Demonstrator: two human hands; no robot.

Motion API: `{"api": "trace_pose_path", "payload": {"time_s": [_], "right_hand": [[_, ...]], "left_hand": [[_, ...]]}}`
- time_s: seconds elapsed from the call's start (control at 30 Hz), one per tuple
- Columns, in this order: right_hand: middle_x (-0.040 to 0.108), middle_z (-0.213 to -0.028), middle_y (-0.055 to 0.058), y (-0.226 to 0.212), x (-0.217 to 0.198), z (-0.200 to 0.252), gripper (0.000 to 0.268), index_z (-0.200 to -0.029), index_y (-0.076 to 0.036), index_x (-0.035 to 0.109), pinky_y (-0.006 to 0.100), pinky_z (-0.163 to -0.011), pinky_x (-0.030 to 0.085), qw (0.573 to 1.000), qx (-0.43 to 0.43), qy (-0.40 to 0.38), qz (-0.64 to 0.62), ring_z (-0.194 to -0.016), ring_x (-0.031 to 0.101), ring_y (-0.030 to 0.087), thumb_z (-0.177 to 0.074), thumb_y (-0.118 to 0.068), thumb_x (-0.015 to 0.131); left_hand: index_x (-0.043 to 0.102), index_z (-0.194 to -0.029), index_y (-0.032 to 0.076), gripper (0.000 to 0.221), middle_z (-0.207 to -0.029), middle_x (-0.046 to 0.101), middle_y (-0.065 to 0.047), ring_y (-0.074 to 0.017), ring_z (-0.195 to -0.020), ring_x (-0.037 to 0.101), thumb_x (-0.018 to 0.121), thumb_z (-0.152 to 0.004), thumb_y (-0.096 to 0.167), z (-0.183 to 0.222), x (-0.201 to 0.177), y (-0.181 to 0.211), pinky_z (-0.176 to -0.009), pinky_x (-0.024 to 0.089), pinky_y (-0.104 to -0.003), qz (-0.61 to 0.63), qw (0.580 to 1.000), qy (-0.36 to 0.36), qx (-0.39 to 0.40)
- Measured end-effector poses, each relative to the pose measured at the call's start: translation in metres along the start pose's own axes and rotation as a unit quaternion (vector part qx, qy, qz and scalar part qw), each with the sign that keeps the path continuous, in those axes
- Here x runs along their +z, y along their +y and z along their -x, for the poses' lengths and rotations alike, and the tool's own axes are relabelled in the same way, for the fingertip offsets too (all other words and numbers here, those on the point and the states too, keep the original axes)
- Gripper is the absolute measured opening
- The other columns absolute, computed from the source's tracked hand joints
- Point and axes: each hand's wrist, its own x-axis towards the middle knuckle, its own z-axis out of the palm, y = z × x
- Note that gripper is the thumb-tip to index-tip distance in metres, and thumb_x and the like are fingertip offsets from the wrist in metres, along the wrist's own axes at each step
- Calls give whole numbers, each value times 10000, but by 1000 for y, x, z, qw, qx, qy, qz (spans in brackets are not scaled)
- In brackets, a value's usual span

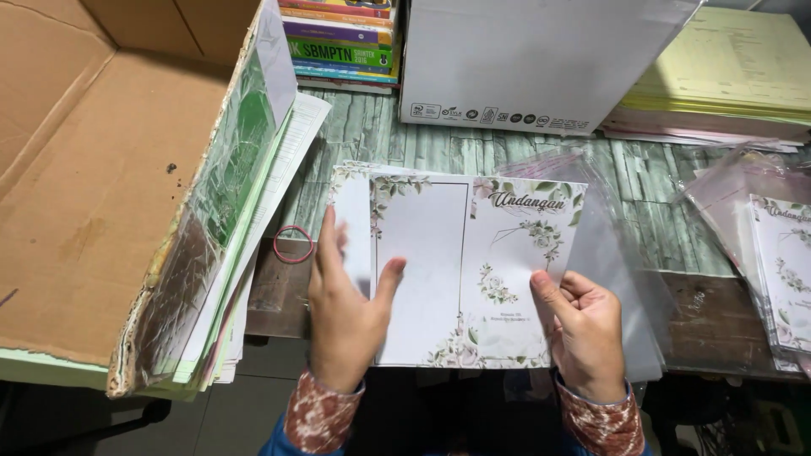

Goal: The person folds paper invitations by hand and places them one at a time into clear plastic sleeves.

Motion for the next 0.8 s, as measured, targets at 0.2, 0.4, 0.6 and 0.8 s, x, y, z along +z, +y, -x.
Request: {"api": "trace_pose_path", "payload": {"time_s": [0.2,0.4,0.6,0.8], "right_hand": [[758,-982,183,0,-20,4,95,-928,48,692,267,-876,605,999,41,11,-27,-896,712,185,-923,-41,725],[770,-884,87,-16,-37,23,283,-968,96,809,266,-673,487,975,27,-68,211,-769,623,139,-923,-169,722],[665,-820,35,-46,-28,47,242,-753,-11,623,245,-763,558,930,-259,51,256,-810,607,88,-846,7,846],[746,-836,191,-102,35,69,160,-732,35,643,361,-747,620,670,-623,-116,386,-765,748,345,-888,69,635]], "left_hand": [[672,-1308,-47,575,-691,762,-58,-60,-677,561,816,-816,213,26,-2,-44,-702,552,-264,269,937,-135,-179],[752,-1157,-28,517,-837,846,-161,-166,-765,779,874,-699,178,28,-1,-26,-777,665,-309,264,932,-74,-235],[605,-1307,13,635,-812,683,-26,-94,-869,660,889,-741,69,25,4,-11,-953,579,-322,276,960,41,-27],[457,-1417,10,662,-1324,565,-156,-247,-1178,611,503,-1022,538,30,-31,3,-1085,536,-372,226,955,89,170]]}}
